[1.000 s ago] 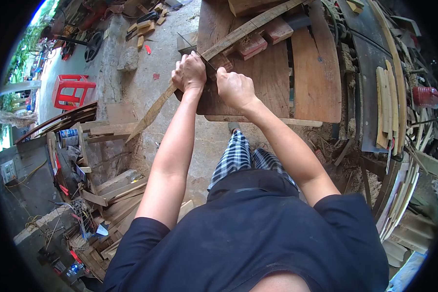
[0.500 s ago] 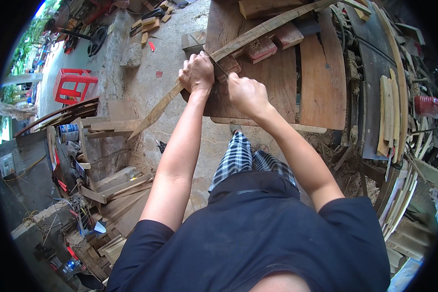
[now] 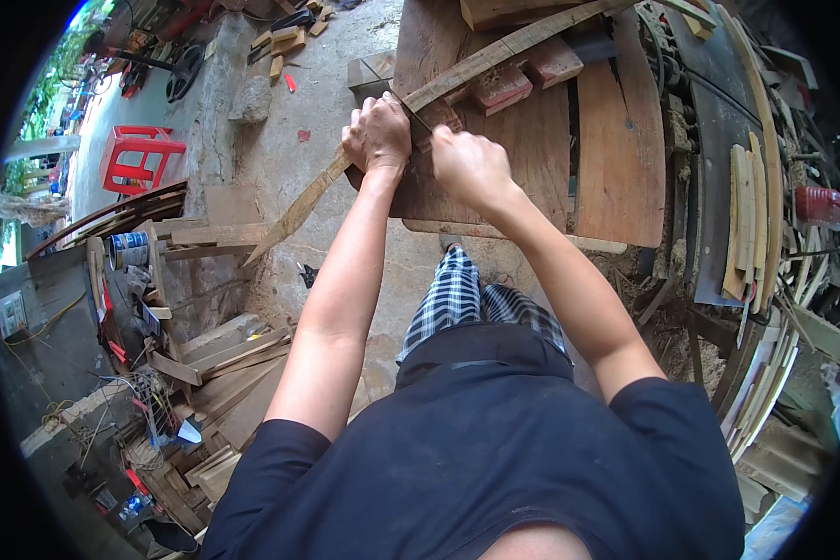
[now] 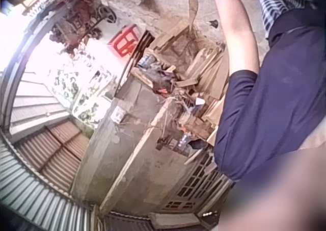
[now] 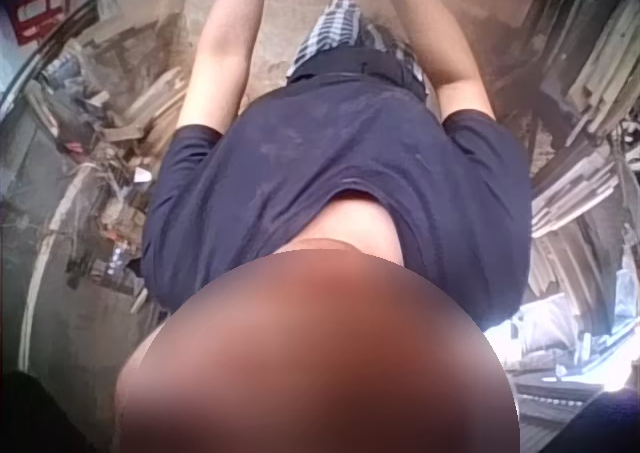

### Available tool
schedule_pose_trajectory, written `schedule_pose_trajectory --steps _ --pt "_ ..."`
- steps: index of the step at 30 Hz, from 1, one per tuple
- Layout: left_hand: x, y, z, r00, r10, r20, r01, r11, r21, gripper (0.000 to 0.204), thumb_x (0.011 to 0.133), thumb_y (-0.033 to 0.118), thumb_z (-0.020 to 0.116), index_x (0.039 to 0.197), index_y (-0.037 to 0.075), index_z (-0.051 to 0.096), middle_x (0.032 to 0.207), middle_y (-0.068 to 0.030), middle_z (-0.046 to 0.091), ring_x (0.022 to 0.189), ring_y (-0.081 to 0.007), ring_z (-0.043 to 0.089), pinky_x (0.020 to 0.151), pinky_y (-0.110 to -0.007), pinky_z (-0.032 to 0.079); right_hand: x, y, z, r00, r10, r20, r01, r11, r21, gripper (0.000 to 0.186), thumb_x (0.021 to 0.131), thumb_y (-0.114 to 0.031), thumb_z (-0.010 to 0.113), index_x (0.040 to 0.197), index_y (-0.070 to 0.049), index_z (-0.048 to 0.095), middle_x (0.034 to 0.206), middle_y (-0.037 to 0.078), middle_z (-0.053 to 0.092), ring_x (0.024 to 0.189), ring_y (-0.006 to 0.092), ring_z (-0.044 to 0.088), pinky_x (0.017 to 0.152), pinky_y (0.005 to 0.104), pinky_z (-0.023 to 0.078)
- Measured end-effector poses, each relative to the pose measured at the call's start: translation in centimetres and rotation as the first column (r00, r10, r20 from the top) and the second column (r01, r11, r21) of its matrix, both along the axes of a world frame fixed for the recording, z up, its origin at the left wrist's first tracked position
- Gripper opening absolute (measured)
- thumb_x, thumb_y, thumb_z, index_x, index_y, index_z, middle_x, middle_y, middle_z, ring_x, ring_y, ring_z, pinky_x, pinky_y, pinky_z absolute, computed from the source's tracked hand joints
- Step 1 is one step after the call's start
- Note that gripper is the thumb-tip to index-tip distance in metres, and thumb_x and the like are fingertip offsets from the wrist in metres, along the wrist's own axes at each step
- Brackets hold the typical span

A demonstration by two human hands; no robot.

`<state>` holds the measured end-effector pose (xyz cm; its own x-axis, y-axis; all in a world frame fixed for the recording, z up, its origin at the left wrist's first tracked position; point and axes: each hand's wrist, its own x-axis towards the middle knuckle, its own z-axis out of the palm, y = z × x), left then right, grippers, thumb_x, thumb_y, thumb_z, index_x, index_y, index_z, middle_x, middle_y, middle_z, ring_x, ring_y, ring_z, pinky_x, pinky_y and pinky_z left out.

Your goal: Shave or plane a thin piece of curved wood using a handheld blade.

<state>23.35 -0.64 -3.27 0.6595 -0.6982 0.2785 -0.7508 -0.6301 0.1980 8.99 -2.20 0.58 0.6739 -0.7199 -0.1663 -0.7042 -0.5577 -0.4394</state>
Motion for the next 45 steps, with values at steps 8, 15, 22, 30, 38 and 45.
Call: schedule_pose_trajectory --steps 8,15,22,30,38,45 --pt "0.1 0.1 -0.1 0.998 0.048 0.027 -0.049 0.998 0.037 0.04 0.095 0.032 0.039 0.08 0.008 0.068 0.09 -0.0087 0.069 0.087 -0.0278 0.065 0.076 -0.042 0.048 0.8 0.1 0.0 0.998 -0.003 0.061 0.004 1.0 -0.008 0.021 0.085 -0.013 0.046 0.094 0.0 0.062 0.085 0.022 0.069 0.081 0.0346 0.069 0.07 0.0437 0.056" --pt "-1.1 -1.0 0.5 1.0 0.028 -0.007 -0.027 0.999 0.043 0.041 0.095 0.032 0.039 0.079 0.008 0.068 0.091 -0.008 0.068 0.089 -0.0273 0.065 0.076 -0.042 0.048 2.6 -2.2 -1.0 0.993 -0.052 0.107 0.056 0.998 -0.038 0.019 0.087 -0.012 0.043 0.09 -0.001 0.058 0.081 0.024 0.067 0.078 0.0386 0.068 0.067 0.0478 0.055" --pt "0.3 0.3 -0.3 1.0 0.004 0.022 -0.004 1.0 0.024 0.045 0.095 0.038 0.036 0.082 0.008 0.068 0.086 -0.016 0.069 0.086 -0.0336 0.066 0.077 -0.045 0.05 -1.8 2.1 0.5 1.0 -0.017 -0.016 0.017 1.0 -0.009 0.019 0.084 -0.012 0.047 0.09 -0.001 0.061 0.081 0.022 0.069 0.076 0.0343 0.07 0.067 0.044 0.056" --pt "-0.6 -0.6 0.1 0.999 0.036 -0.018 -0.036 0.998 0.044 0.038 0.094 0.032 0.041 0.081 0.007 0.068 0.09 -0.0092 0.069 0.087 -0.028 0.065 0.075 -0.042 0.049 1.6 -0.8 -0.9 0.996 -0.055 0.067 0.058 0.997 -0.047 0.02 0.086 -0.013 0.045 0.092 -0.001 0.061 0.083 0.021 0.069 0.079 0.0338 0.07 0.068 0.0442 0.056" --pt "-0.7 -0.6 -0.1 1.0 0.008 -0.009 -0.008 1.0 0.009 0.039 0.094 0.032 0.041 0.081 0.007 0.068 0.091 -0.0097 0.068 0.089 -0.0274 0.065 0.077 -0.042 0.048 1.4 -1.1 -0.9 0.994 -0.051 0.092 0.053 0.999 -0.015 0.019 0.087 -0.012 0.044 0.09 0.0 0.058 0.082 0.024 0.067 0.077 0.039 0.067 0.067 0.0486 0.054" --pt "0.7 0.5 -0.3 1.0 -0.008 0.027 0.007 0.999 0.032 0.044 0.096 0.037 0.036 0.085 0.008 0.068 0.089 -0.0146 0.069 0.085 -0.0337 0.066 0.076 -0.046 0.05 -0.6 1.6 0.1 0.999 -0.016 0.031 0.017 1.0 -0.018 0.02 0.085 -0.013 0.046 0.09 -0.001 0.061 0.081 0.022 0.069 0.078 0.0341 0.07 0.068 0.0443 0.056"
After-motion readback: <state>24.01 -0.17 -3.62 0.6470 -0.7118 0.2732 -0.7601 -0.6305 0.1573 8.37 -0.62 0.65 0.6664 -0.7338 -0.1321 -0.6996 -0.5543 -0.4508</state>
